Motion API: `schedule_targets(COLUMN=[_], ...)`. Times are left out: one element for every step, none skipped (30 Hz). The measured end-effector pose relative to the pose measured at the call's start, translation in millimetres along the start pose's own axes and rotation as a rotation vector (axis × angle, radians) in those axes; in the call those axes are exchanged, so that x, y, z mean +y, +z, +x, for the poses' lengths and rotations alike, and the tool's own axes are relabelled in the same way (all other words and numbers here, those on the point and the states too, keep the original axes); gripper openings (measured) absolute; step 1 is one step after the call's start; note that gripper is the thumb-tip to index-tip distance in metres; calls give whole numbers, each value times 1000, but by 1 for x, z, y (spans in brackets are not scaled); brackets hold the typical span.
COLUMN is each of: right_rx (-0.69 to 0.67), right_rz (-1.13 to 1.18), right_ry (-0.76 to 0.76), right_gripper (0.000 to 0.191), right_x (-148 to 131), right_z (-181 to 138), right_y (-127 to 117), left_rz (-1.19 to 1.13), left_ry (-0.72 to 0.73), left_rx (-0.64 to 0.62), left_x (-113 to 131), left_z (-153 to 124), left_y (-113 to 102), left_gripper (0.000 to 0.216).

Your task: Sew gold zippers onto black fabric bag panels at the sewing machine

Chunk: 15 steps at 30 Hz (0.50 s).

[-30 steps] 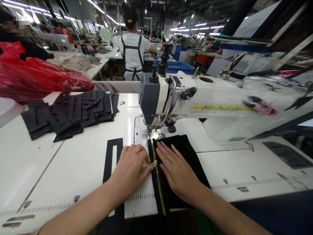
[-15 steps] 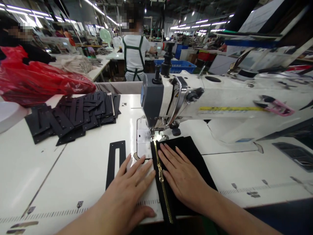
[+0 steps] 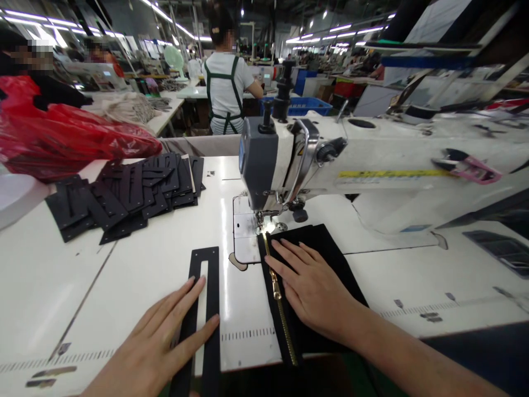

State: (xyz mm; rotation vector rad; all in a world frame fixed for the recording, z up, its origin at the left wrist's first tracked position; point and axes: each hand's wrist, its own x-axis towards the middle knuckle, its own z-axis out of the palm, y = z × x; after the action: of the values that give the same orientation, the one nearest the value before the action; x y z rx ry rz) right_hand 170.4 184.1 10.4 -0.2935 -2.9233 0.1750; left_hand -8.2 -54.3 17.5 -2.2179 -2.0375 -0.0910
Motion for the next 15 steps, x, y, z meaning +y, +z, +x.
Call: schedule_targets(right_rx=[10, 30, 59, 90, 118, 136, 143, 145, 146, 150, 157, 166, 176, 185, 191], right_rz=[0, 6, 18, 32, 43, 47, 41, 26, 9, -7, -17, -18, -11, 4, 22], right_ry=[8, 15, 27, 42, 58, 75, 85, 89, 86, 75, 59, 40, 21, 6, -3], right_gripper=[39, 37, 36, 35, 34, 33, 33, 32, 32, 32, 32, 33, 34, 35, 36], right_x=[0, -1, 0, 0, 1, 2, 3, 4, 4, 5, 5, 4, 3, 2, 1], right_z=[1, 3, 4, 6, 8, 10, 11, 12, 13, 13, 13, 12, 10, 8, 6], right_y=[0, 1, 1, 3, 4, 5, 6, 6, 7, 7, 7, 8, 9, 9, 10], left_rz=[-15, -24, -40, -68, -107, -148, -183, -205, -213, -212, -209, -208, -211, -214, -212], left_ry=[-10, -19, -30, -47, -69, -92, -110, -123, -123, -123, -130, -140, -143, -137, -111], left_rx=[10, 18, 23, 24, 23, 29, 41, 58, 83, 117, 161, 210, 262, 319, 369], left_x=[-3, -6, -10, -14, -19, -25, -30, -35, -38, -40, -39, -36, -31, -23, -15], left_z=[5, 10, 14, 18, 22, 24, 26, 27, 28, 30, 33, 37, 42, 50, 60], left_y=[-3, -6, -8, -8, -7, -5, -3, -1, 2, 3, 4, 4, 3, 3, 2], left_gripper=[61, 59, 57, 54, 51, 48, 46, 44, 42, 41, 40, 41, 41, 42, 42])
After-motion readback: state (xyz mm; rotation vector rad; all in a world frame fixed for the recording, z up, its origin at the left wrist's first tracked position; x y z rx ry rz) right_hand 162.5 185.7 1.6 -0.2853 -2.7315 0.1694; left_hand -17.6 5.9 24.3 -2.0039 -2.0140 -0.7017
